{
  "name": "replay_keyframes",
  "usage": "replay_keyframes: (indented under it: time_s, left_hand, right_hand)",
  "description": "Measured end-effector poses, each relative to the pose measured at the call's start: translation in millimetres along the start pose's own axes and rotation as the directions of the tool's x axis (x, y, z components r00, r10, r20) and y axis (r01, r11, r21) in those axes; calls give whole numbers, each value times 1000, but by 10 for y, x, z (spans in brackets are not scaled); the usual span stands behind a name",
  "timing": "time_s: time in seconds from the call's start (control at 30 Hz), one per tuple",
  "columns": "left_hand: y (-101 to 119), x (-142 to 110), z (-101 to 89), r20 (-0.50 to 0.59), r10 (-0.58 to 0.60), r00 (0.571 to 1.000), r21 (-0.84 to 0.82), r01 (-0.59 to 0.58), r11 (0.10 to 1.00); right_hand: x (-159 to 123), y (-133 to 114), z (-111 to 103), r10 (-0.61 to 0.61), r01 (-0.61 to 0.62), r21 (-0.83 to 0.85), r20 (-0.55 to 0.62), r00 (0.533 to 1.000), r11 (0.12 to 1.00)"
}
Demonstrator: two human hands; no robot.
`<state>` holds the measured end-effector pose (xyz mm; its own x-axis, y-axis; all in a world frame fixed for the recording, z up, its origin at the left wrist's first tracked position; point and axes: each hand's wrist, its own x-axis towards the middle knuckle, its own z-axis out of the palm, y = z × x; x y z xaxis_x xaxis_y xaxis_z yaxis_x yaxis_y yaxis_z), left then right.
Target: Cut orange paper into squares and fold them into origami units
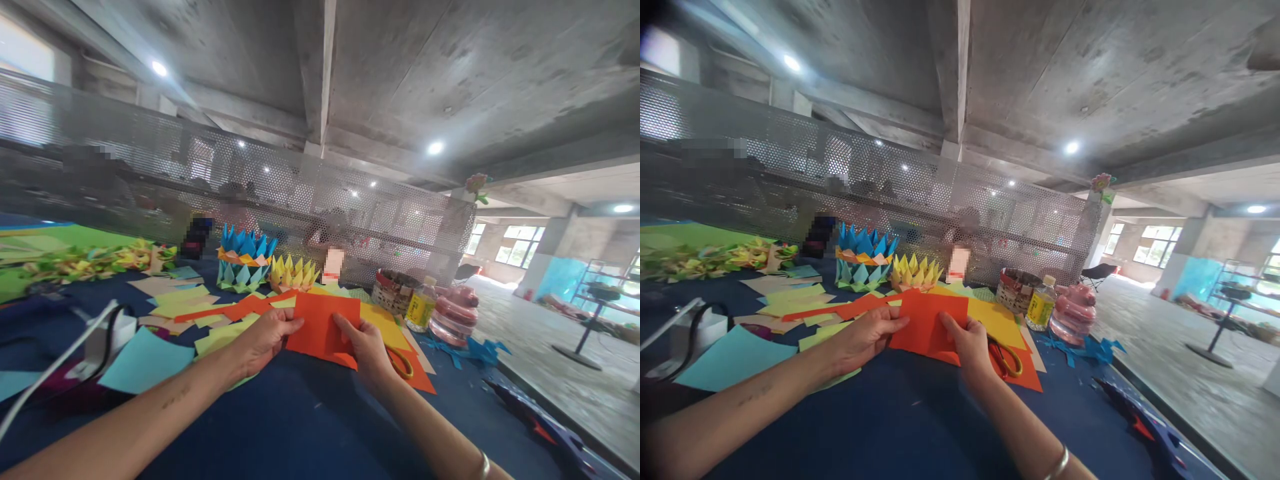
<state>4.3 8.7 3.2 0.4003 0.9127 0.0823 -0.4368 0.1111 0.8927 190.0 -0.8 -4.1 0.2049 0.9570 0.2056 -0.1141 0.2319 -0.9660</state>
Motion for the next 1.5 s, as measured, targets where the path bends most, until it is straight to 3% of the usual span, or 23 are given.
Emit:
replay_keyframes:
  time_s: [0.83,1.5]
  left_hand:
    - [8,-29,13,37,-36,999,82,33,996]
    - [23,-58,39,-5,-30,1000,95,30,995]
  right_hand:
    - [6,-11,-14,-15,14,-92,-7,1000,996]
    - [-30,-35,24,38,-38,24,10,999,999]
